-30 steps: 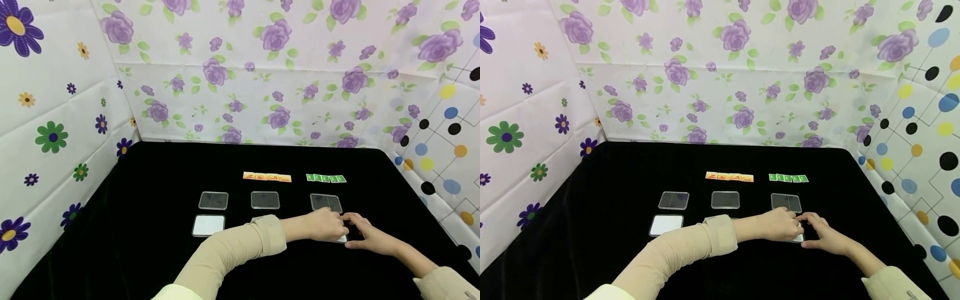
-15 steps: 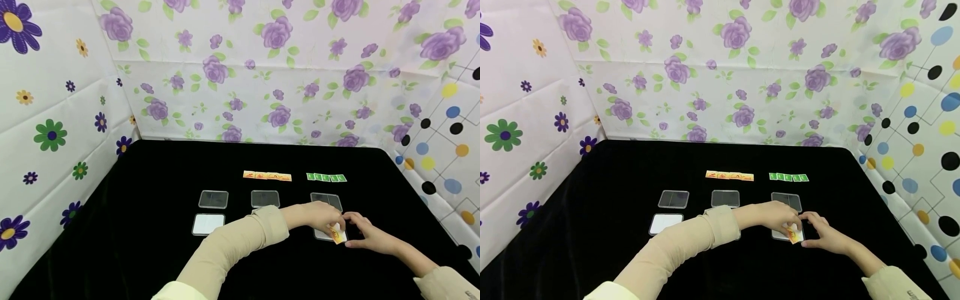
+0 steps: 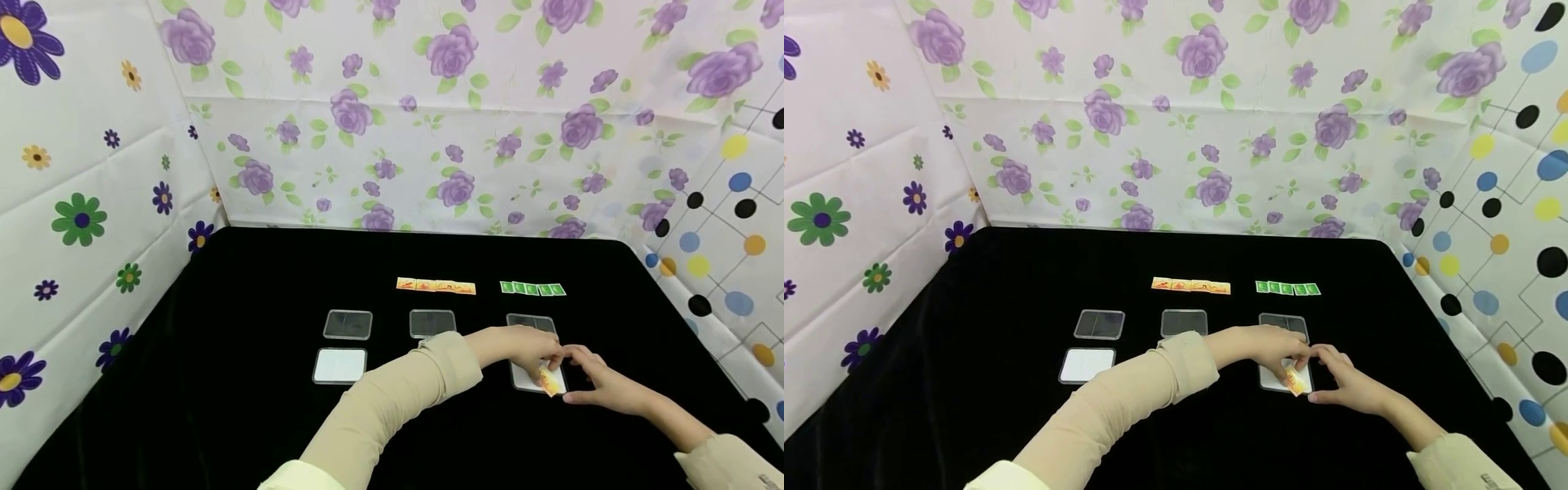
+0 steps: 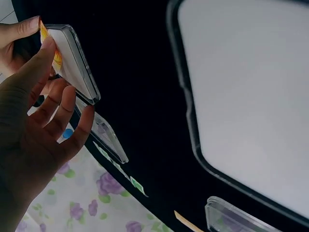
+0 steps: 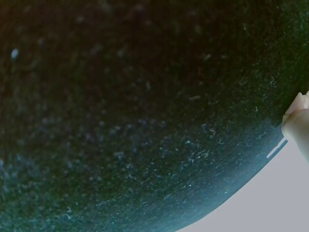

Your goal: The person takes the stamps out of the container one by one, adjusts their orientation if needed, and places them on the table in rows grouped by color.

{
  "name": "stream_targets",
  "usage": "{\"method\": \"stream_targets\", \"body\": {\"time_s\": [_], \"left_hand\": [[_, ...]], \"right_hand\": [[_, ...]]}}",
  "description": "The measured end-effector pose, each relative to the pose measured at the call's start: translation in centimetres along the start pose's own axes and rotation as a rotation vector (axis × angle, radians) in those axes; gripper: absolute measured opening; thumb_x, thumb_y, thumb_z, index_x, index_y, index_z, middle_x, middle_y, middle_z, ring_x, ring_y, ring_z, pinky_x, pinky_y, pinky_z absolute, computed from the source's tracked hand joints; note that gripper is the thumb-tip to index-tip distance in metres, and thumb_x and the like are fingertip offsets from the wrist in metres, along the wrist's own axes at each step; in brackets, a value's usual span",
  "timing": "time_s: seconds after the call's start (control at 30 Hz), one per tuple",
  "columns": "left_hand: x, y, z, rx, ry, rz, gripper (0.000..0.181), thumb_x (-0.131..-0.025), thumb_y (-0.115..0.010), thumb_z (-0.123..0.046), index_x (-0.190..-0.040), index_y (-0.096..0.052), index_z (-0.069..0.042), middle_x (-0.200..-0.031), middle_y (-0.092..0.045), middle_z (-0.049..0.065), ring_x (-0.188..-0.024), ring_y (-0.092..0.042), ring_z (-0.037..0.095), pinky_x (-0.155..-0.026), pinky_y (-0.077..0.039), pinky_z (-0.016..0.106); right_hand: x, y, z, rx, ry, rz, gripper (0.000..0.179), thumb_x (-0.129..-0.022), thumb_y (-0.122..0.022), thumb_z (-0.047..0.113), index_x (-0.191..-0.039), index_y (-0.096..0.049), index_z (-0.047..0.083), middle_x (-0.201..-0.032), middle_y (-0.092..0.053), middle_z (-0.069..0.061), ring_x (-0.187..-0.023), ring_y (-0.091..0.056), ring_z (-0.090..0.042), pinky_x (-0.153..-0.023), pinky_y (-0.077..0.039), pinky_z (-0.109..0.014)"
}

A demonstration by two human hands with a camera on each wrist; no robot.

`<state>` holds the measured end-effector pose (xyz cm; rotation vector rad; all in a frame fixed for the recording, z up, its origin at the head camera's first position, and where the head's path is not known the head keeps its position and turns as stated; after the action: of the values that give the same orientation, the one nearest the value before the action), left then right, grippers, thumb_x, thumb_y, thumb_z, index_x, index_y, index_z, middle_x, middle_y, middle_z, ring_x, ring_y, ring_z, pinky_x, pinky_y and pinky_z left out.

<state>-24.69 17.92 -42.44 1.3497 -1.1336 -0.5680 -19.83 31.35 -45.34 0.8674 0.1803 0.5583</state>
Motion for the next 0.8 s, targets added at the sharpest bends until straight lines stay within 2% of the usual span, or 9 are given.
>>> {"method": "stream_targets", "body": {"time_s": [0.2, 0.3, 0.4, 0.47, 0.53, 0.63, 0.8], "left_hand": [[0.0, 0.0, 0.5, 0.066, -0.026, -0.035, 0.028, -0.078, -0.076, -0.027, -0.096, -0.057, -0.019, -0.092, -0.051, -0.011, -0.078, -0.044, -0.001, -0.063, -0.033, 0.010], [0.1, 0.0, 0.7, 0.095, -0.038, -0.052, 0.025, -0.079, -0.075, -0.025, -0.095, -0.056, -0.018, -0.082, -0.051, -0.010, -0.071, -0.044, 0.000, -0.059, -0.032, 0.010], [0.5, 0.0, 0.8, 0.128, -0.061, -0.071, 0.020, -0.082, -0.074, -0.020, -0.093, -0.057, -0.017, -0.075, -0.049, -0.009, -0.065, -0.042, 0.001, -0.057, -0.031, 0.010], [0.8, 0.0, 0.7, 0.148, -0.080, -0.080, 0.016, -0.084, -0.072, -0.017, -0.092, -0.058, -0.016, -0.073, -0.049, -0.009, -0.063, -0.042, 0.000, -0.056, -0.031, 0.010], [1.0, 0.0, 0.7, 0.176, -0.098, -0.088, 0.012, -0.085, -0.070, -0.014, -0.092, -0.060, -0.015, -0.072, -0.050, -0.009, -0.062, -0.041, 0.000, -0.056, -0.031, 0.009], [1.3, 0.0, 0.9, 0.216, -0.108, -0.110, 0.010, -0.086, -0.069, -0.014, -0.094, -0.063, -0.014, -0.071, -0.051, -0.009, -0.060, -0.041, 0.001, -0.056, -0.032, 0.009], [1.8, 0.0, 1.6, 0.255, -0.098, -0.170, 0.013, -0.084, -0.071, -0.018, -0.096, -0.067, -0.014, -0.076, -0.059, -0.008, -0.063, -0.047, -0.001, -0.058, -0.036, 0.007]], "right_hand": [[-0.1, 0.0, -0.2, 0.015, -0.002, -0.006, 0.066, -0.083, -0.072, 0.026, -0.131, -0.036, -0.001, -0.132, -0.034, -0.025, -0.112, -0.038, -0.041, -0.074, -0.042, -0.018], [-0.1, 0.0, -0.2, 0.018, -0.004, -0.005, 0.067, -0.082, -0.072, 0.026, -0.131, -0.036, -0.002, -0.132, -0.034, -0.025, -0.113, -0.038, -0.043, -0.077, -0.044, -0.027], [-0.1, 0.0, -0.1, 0.031, 0.006, -0.011, 0.066, -0.082, -0.073, 0.027, -0.130, -0.037, -0.001, -0.131, -0.034, -0.024, -0.113, -0.039, -0.044, -0.077, -0.045, -0.029], [0.0, -0.1, -0.1, 0.037, 0.009, -0.017, 0.066, -0.082, -0.072, 0.027, -0.130, -0.037, -0.001, -0.131, -0.035, -0.024, -0.113, -0.039, -0.039, -0.076, -0.045, -0.027], [0.0, -0.2, -0.1, 0.047, 0.012, -0.023, 0.065, -0.082, -0.072, 0.028, -0.130, -0.038, 0.000, -0.131, -0.036, -0.022, -0.112, -0.039, -0.032, -0.074, -0.043, -0.020], [0.0, -0.2, -0.1, 0.042, 0.013, -0.029, 0.064, -0.083, -0.072, 0.027, -0.130, -0.038, 0.002, -0.131, -0.036, -0.019, -0.109, -0.038, -0.025, -0.074, -0.042, -0.018], [0.0, -0.2, -0.2, 0.030, 0.019, -0.029, 0.062, -0.082, -0.073, 0.026, -0.130, -0.040, 0.004, -0.132, -0.036, -0.019, -0.110, -0.039, -0.035, -0.073, -0.042, -0.019]]}}
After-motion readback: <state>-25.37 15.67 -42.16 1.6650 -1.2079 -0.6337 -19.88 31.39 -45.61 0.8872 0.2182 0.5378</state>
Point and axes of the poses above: each hand's wrist, its own x-axis away from the middle knuckle, its own y-axis out of the back of the hand, z = x × y, the point moved 4 cm from there along -x, towards the middle knuckle
